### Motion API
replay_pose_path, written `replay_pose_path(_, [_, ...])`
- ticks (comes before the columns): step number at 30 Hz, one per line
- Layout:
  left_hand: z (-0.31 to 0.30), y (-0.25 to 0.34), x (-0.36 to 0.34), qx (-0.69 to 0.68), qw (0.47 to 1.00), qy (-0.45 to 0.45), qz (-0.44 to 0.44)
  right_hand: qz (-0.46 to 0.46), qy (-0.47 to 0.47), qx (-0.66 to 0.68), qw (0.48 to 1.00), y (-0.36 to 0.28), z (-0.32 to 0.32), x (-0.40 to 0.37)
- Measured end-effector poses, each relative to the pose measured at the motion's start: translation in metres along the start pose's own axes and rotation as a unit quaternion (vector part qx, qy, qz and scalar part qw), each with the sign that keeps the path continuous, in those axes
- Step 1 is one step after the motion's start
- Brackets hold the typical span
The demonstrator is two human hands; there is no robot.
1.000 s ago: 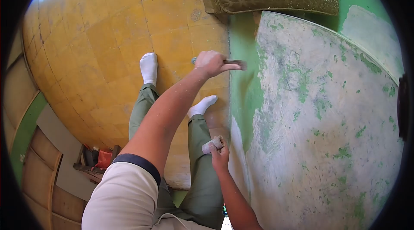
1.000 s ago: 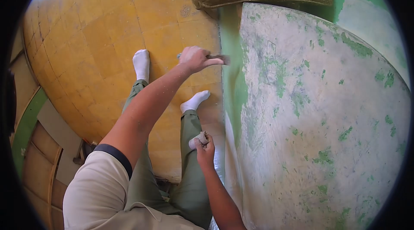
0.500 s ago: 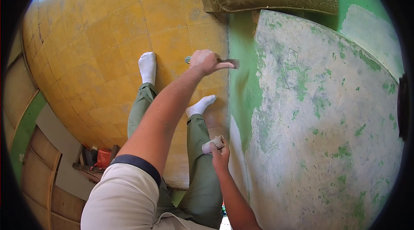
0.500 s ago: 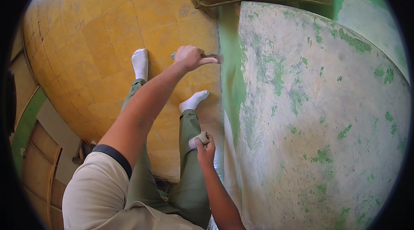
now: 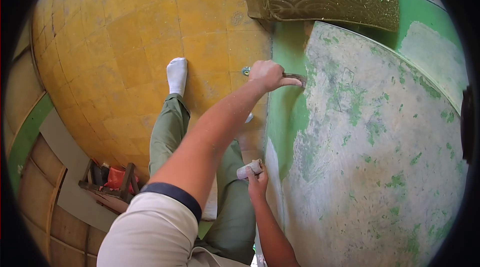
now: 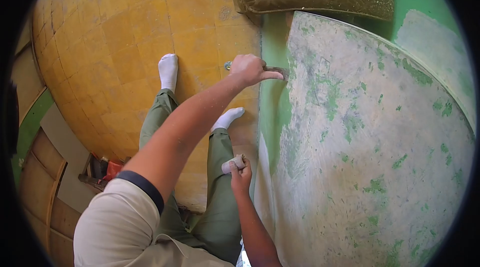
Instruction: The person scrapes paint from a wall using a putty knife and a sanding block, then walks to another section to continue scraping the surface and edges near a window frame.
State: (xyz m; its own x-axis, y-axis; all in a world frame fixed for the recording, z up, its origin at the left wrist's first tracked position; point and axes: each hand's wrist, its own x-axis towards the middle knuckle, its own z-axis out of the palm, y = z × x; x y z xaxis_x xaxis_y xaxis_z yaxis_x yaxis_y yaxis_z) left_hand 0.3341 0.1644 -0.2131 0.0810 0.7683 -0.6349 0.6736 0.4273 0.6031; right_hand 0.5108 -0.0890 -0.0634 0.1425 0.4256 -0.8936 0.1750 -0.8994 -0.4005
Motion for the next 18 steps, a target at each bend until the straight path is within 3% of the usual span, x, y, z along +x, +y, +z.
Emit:
replay_pose_path(3, [-0.006, -0.004, -0.003, 0.015, 0.998, -0.036, 0.042, 0.012, 0.012, -0.010, 1.000, -0.003, 0.000, -0.001])
replay_pose_path(5, [-0.005, -0.025, -0.008, 0.032, 0.997, -0.069, -0.010, 0.011, 0.005, -0.003, 1.000, -0.004, -0.001, -0.002])
replay_pose_path(8, [0.008, -0.044, -0.015, 0.031, 0.995, -0.092, -0.013, -0.009, 0.003, -0.006, 1.000, -0.007, 0.000, -0.002])
replay_pose_path(11, [0.026, 0.011, -0.017, -0.001, 0.999, -0.035, 0.011, 0.008, 0.006, 0.005, 1.000, -0.002, -0.003, -0.001])
replay_pose_path(14, [0.025, 0.008, -0.023, -0.011, 0.998, -0.065, -0.002, 0.011, 0.012, -0.018, 1.000, -0.004, -0.003, -0.002])
replay_pose_path(18, [0.034, -0.035, -0.034, 0.015, 0.996, -0.084, -0.022, -0.012, 0.003, -0.011, 1.000, -0.003, -0.005, -0.003])
